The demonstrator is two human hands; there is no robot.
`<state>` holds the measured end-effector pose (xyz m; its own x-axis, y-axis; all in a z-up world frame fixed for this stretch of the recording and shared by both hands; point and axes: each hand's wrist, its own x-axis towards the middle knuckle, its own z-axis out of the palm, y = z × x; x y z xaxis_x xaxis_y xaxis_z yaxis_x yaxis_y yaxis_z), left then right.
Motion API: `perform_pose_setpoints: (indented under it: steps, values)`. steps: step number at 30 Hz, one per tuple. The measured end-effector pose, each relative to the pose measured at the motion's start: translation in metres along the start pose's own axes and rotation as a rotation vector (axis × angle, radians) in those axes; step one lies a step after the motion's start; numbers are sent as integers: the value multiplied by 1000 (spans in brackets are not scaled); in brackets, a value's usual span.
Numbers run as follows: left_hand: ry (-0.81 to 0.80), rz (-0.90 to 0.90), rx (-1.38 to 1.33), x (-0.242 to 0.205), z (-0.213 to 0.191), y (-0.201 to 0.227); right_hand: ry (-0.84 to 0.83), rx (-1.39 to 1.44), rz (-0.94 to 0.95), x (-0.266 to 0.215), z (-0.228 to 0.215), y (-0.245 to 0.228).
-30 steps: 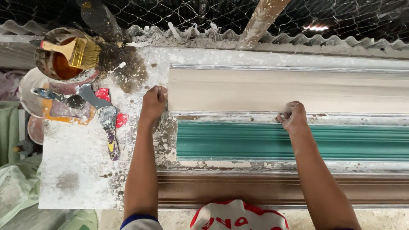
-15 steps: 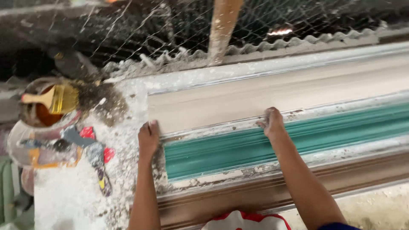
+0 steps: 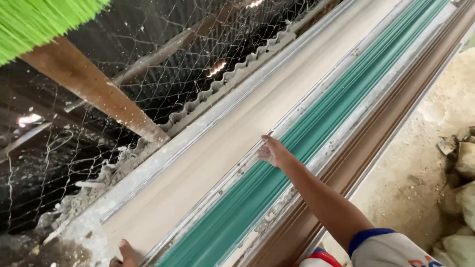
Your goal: Inspecting and organizing decorative gypsum moldings in a workshop environment.
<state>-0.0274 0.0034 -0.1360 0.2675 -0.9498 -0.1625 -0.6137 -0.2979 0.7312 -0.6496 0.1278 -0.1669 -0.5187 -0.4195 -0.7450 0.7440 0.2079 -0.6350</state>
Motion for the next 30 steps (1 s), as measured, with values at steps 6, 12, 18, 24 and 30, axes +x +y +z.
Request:
perform_pose_setpoints:
  steps: [6, 12, 18, 24, 30]
  values:
    - [75, 21, -133, -5, -1, 6, -164, 123, 12, 1, -9, -52]
    - [181, 15, -253, -6, -2, 8, -171, 221, -103, 20, -8, -58]
    - [193, -12, -93, -29, -17, 43, -30, 100, -104, 37, -7, -64]
    - [146, -199, 269, -32, -38, 80, 64, -187, -110, 8, 13, -82]
    - [154, 287, 556, -155, 29, 285, -56, -123, -74, 21, 28, -96]
